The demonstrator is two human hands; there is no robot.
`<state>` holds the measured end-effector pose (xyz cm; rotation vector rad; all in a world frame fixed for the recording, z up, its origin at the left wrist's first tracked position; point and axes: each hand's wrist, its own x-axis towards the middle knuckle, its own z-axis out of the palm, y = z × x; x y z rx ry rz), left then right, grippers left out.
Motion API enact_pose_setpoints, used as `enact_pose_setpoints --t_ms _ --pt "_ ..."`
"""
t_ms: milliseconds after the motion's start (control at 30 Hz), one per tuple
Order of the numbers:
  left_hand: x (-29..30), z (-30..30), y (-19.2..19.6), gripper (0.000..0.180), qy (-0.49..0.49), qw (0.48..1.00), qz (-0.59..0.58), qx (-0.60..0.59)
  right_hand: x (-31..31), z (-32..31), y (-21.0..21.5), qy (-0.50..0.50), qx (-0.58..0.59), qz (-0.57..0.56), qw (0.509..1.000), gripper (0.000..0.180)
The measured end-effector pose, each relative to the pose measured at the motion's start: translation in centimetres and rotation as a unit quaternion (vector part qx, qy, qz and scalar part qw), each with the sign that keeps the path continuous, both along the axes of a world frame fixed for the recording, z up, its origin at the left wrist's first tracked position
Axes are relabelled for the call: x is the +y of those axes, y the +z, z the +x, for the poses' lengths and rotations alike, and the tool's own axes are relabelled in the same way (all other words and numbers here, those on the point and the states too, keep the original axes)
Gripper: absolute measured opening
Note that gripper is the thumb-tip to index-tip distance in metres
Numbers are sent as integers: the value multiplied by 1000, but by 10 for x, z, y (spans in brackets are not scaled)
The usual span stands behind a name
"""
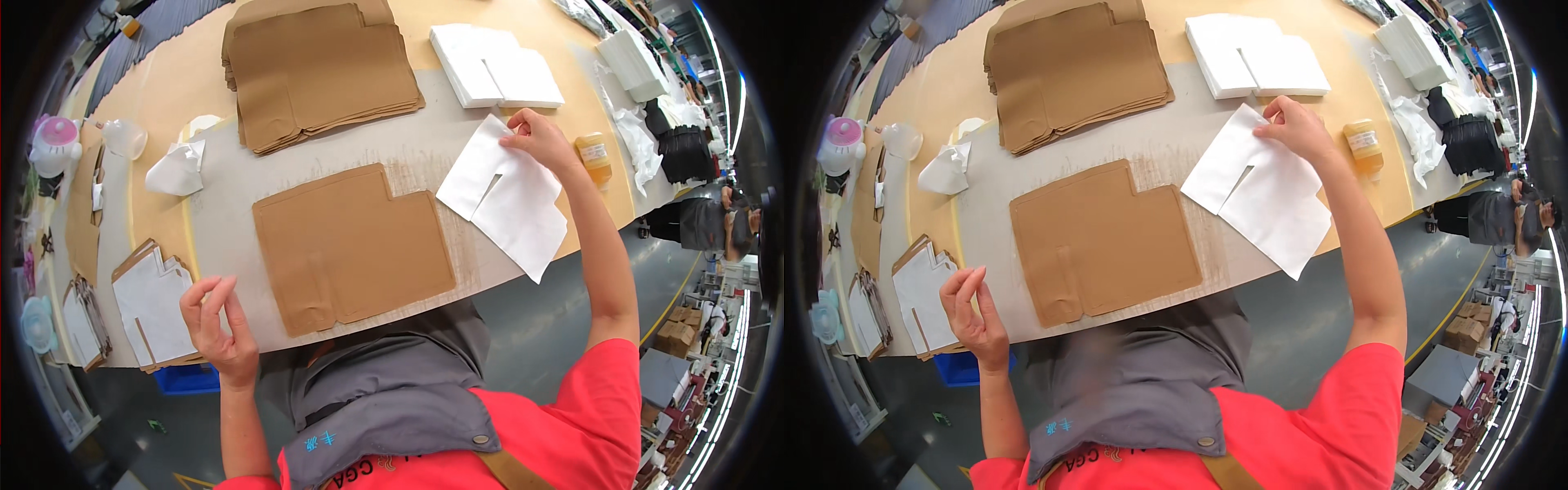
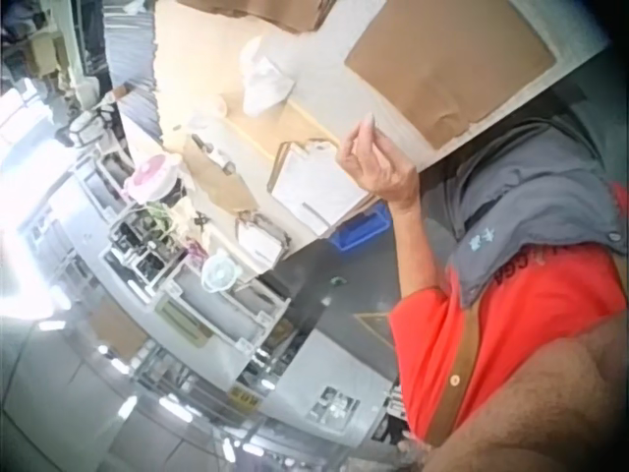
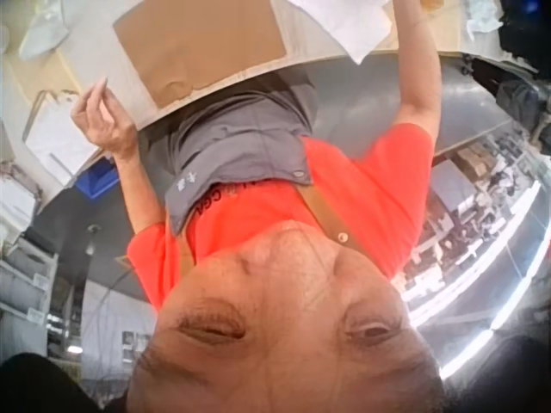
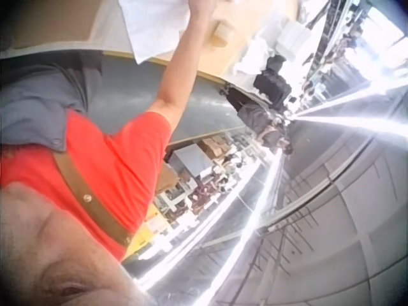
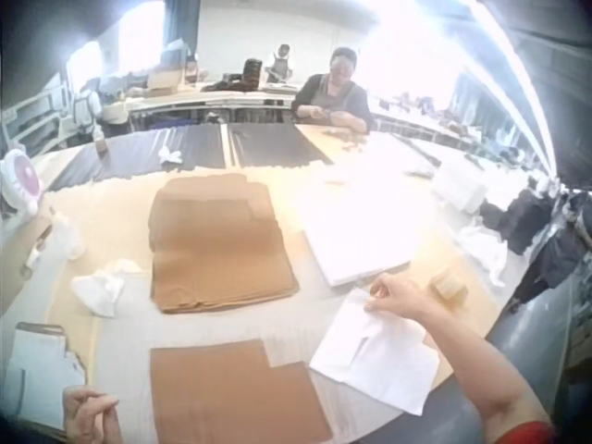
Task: The person applies glue from a squeeze bottle onto brown cardboard pieces and then places white paper sheets on top, pressing them down to adhere. The process is repeated for multiple units on a workbench.
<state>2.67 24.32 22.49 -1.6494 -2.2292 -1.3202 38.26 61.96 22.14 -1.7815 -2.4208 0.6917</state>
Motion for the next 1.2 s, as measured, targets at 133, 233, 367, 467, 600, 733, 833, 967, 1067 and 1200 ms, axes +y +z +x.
enact_pose_setpoints --t_ms 133,233,367,467,600,733,833,967,1067,1200 --pt "43 13 19 25 -71 997 -19 2 -4 9 7 2 120 -60 991 25" --pt "96 36 32 27 -185 981 -27 -59 -25 19 8 18 234 16 972 22" --pt "173 77 34 46 -323 939 -62 -100 -56 31 26 6 316 37 948 17" --pt "215 113 21 48 -401 896 -111 -152 -73 38 41 27 344 55 937 16" --pt "241 162 16 38 -518 783 -217 -269 -91 60 40 65 377 121 916 15" --pt "226 172 42 33 -531 740 -274 -309 -118 53 57 29 406 129 904 15" --pt "213 162 69 34 -531 719 -278 -352 -132 62 58 -34 476 151 866 23" --pt "193 138 116 32 -503 720 -311 -364 -157 73 43 -130 556 94 816 43" --pt "173 115 140 28 -488 713 -278 -420 -169 52 27 -129 576 34 806 64" --pt "136 82 157 26 -452 713 -209 -494 -175 -7 17 -61 627 -36 776 93"
